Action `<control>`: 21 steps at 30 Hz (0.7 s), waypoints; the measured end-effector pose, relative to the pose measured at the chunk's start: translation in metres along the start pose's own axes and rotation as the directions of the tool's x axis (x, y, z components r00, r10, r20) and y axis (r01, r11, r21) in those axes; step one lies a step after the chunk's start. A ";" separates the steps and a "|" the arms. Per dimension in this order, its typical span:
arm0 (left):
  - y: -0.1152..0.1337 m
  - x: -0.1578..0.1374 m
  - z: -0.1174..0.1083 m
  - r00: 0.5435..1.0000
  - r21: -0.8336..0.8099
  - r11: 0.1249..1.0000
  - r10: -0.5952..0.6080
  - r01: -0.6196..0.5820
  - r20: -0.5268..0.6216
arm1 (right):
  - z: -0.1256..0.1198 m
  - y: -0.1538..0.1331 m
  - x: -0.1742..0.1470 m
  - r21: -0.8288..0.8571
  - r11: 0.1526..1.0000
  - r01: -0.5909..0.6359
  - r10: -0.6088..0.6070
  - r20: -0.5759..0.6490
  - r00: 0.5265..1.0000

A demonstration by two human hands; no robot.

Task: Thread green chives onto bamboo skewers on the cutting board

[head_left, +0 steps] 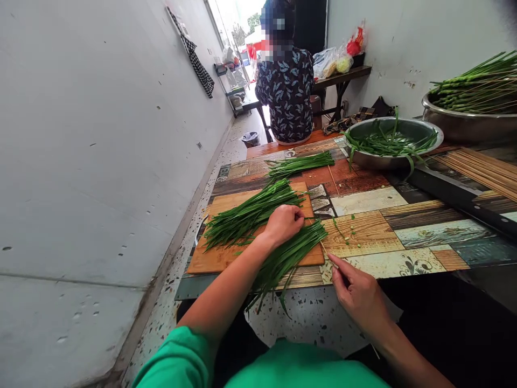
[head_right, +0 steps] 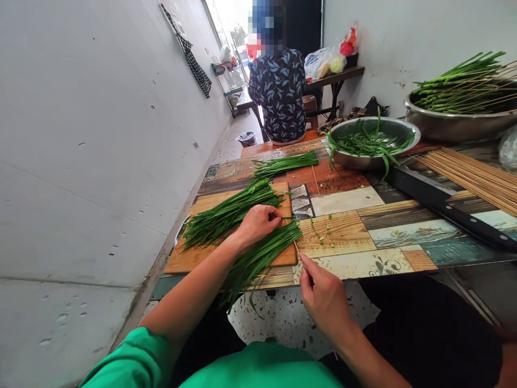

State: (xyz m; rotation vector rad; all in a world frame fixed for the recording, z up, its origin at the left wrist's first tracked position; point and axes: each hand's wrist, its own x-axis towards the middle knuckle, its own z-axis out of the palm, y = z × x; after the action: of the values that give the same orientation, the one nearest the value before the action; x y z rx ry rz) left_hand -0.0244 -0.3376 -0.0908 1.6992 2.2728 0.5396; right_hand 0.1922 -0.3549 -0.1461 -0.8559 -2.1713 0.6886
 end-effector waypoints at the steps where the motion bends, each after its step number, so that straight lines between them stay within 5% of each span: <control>1: 0.000 -0.001 0.000 1.000 -0.011 1.000 -0.009 0.009 -0.004 | 0.000 0.000 0.000 0.004 1.000 -0.004 0.004 0.002 1.000; 21: -0.002 -0.001 0.009 0.999 -0.133 0.991 -0.027 0.021 -0.041 | -0.004 -0.002 0.004 0.019 0.999 -0.038 0.038 0.014 0.999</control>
State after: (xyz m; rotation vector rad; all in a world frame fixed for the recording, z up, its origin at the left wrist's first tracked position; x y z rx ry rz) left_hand -0.0223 -0.3380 -0.0999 1.6097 2.2291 0.7118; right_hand 0.1923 -0.3529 -0.1410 -0.8868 -2.1617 0.7355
